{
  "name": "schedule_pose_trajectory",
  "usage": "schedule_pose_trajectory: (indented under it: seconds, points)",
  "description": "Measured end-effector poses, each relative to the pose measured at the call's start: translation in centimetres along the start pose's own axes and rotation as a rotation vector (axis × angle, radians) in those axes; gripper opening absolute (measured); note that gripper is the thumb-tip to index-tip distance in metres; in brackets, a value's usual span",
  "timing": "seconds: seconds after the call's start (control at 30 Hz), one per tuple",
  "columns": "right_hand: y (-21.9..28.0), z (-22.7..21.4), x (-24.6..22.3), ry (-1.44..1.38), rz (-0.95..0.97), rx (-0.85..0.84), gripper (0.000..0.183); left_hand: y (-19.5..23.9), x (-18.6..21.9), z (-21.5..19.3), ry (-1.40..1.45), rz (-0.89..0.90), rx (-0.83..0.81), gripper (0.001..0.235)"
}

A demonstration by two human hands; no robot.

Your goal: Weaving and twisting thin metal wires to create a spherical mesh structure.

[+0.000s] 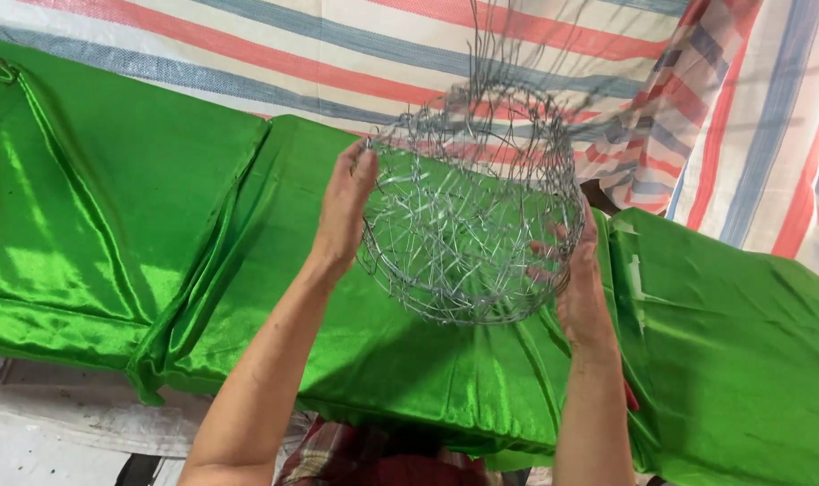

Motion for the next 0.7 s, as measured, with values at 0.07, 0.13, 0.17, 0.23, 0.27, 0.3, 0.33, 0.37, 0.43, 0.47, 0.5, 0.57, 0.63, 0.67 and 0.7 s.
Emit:
schedule_pose_trajectory:
  seconds: [0.07, 0.13, 0.17, 0.23, 0.27, 0.3, 0.33, 0.37, 0.43, 0.47, 0.5, 0.57, 0.63, 0.67, 0.7]
  points:
    - [-0.2, -2.1, 3.0, -0.096, -0.011, 0.001, 0.087, 0.4, 0.4, -0.1, 0.023, 0.021, 0.005, 0.100]
    - [-0.3, -2.3, 3.3, -0.192, -0.032, 0.002, 0.083, 1.1, 1.2, 0.2, 0.043, 0.051, 0.009, 0.098]
    - [-0.1, -1.4, 2.2, -0.129, -0.018, -0.002, 0.087, 1.8, 1.5, 0.5, 0.019, 0.037, 0.029, 0.095]
    - [-0.4, -1.4, 3.1, -0.066, -0.004, -0.005, 0.092, 3.2, 0.6, 1.1, -0.005, 0.024, 0.048, 0.092]
    - [-0.9, -2.2, 5.4, -0.150, 0.031, -0.006, 0.094, 3.9, -0.3, 1.3, -0.075, 0.045, 0.090, 0.088]
    - [-1.1, -3.0, 7.7, -0.232, 0.070, -0.007, 0.097, 4.8, -1.2, 1.5, -0.142, 0.062, 0.132, 0.084]
    - [-1.2, -3.3, 9.0, -0.231, 0.074, -0.006, 0.097, 5.7, -1.6, 2.1, -0.140, 0.058, 0.131, 0.084]
    - [-1.5, -3.7, 10.2, -0.274, 0.071, -0.004, 0.096, 6.5, -1.8, 2.6, -0.113, 0.078, 0.139, 0.086]
    - [-1.9, -3.9, 11.5, -0.315, 0.065, -0.006, 0.096, 8.0, -2.5, 3.2, -0.083, 0.101, 0.152, 0.088]
    - [-1.9, -3.7, 11.3, -0.313, 0.047, -0.013, 0.095, 8.7, -2.7, 3.4, -0.134, 0.118, 0.141, 0.086]
    - [-2.1, -3.4, 11.2, -0.310, 0.027, -0.023, 0.094, 9.3, -2.9, 3.6, -0.184, 0.136, 0.133, 0.085]
    - [-2.3, -2.6, 9.1, -0.274, 0.074, -0.046, 0.104, 10.4, -2.7, 3.7, -0.205, 0.110, 0.160, 0.083]
    - [-2.5, -2.2, 8.2, -0.236, 0.120, -0.067, 0.114, 11.3, -2.4, 3.4, -0.224, 0.086, 0.187, 0.082]
    - [-2.8, -2.3, 8.2, -0.261, 0.102, -0.082, 0.113, 11.6, -2.3, 3.2, -0.272, 0.068, 0.173, 0.080]
    - [-2.8, -2.4, 8.3, -0.286, 0.087, -0.095, 0.112, 12.0, -2.2, 3.2, -0.319, 0.047, 0.157, 0.079]
Point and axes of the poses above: each hand's wrist, its own y-axis away from the middle knuckle, its own z-axis out of the palm, x = y × z, the point moved 7 cm from there along -y, towards the middle knuckle, and after that the axes turned 11 degrees about -x, right-handed, at the moved point
